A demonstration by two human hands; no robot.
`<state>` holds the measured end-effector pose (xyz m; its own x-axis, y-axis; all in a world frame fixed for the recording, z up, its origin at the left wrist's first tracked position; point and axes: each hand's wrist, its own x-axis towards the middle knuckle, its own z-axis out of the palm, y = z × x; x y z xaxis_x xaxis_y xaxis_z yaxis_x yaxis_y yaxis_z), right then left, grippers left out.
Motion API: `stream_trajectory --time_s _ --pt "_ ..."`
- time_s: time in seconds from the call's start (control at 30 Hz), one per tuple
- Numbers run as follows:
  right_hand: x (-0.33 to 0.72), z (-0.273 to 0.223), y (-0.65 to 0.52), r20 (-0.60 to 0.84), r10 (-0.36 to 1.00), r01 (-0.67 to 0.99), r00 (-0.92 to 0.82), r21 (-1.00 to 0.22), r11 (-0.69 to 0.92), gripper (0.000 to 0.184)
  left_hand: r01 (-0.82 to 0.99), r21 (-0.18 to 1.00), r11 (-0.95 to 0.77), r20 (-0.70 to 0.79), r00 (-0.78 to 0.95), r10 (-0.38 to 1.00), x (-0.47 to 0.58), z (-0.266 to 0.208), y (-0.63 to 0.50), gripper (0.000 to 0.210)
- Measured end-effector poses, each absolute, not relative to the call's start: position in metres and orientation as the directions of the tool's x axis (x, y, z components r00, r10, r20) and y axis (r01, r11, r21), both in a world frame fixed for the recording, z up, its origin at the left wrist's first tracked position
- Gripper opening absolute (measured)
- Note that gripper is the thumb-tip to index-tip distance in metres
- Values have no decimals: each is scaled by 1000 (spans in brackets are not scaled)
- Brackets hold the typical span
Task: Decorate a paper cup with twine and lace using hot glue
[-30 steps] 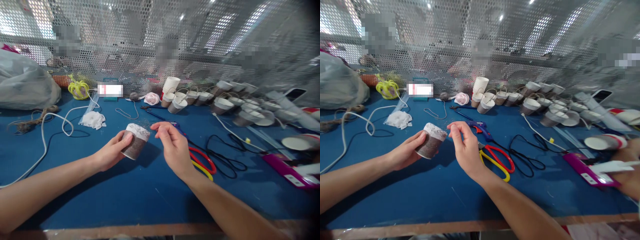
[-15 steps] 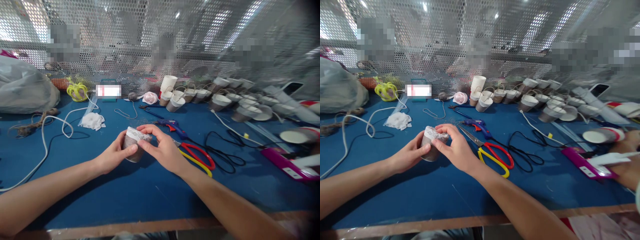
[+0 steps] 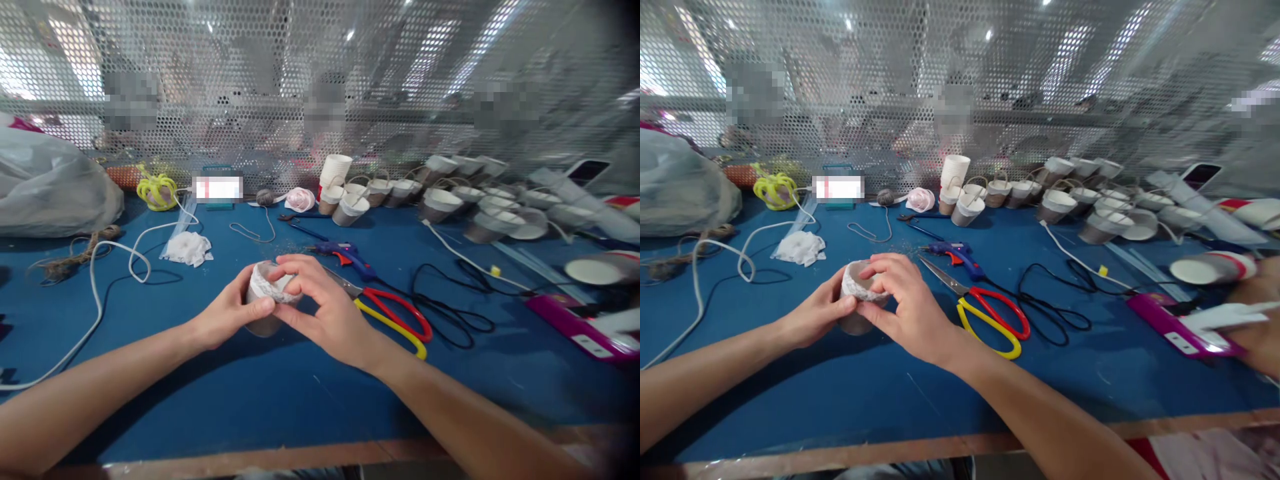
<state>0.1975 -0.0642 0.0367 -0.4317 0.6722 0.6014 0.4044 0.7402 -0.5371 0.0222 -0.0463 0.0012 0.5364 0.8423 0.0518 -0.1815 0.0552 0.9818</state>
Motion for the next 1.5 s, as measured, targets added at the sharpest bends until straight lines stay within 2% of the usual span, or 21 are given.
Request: stream_trajectory --time_s 0.1,0.2,0.23,0.3,0.37,0.43,0.57,0.7,0.83,0.97,1.1,1.3,1.5 --pt "200 36 -63 631 650 449 -423 -476 756 16 -173 983 60 40 522 852 23 0 -46 69" --pt "204 36 -61 664 661 465 -348 -490 737 41 -193 980 40 66 513 856 21 -1 -44 72" --pt "205 36 -61 672 677 458 -300 -522 720 41 -198 980 25 82 511 856 21 -1 -44 75" --pt "208 37 -58 635 752 434 -174 -637 638 30 -188 982 -14 110 512 852 19 0 -43 82" --pt "211 36 -53 528 846 408 -67 -759 506 17 -163 985 -48 128 529 839 17 1 -43 85" --pt "214 36 -48 421 907 403 -32 -825 397 16 -139 988 -74 140 562 815 16 3 -43 83" --pt "218 40 -43 396 910 424 -120 -809 408 27 -80 992 -93 123 642 757 14 5 -44 81" --pt "216 46 -45 309 916 417 -256 -820 393 15 -68 997 -35 71 668 741 14 6 -43 81" --pt "213 47 -47 159 929 377 -334 -881 286 15 -69 996 60 6 705 709 15 8 -42 80" --pt "211 44 -47 71 942 331 -328 -925 185 16 -57 992 117 -36 740 672 13 7 -41 84" --pt "209 43 -48 79 953 335 -293 -925 180 17 -101 984 145 -21 749 662 11 1 -40 79" --pt "206 44 -51 90 966 351 -241 -920 173 19 -194 940 281 -43 749 661 14 -1 -44 76" --pt "210 41 -45 31 972 216 -232 -973 83 19 -227 900 373 -56 788 613 18 9 -47 80"
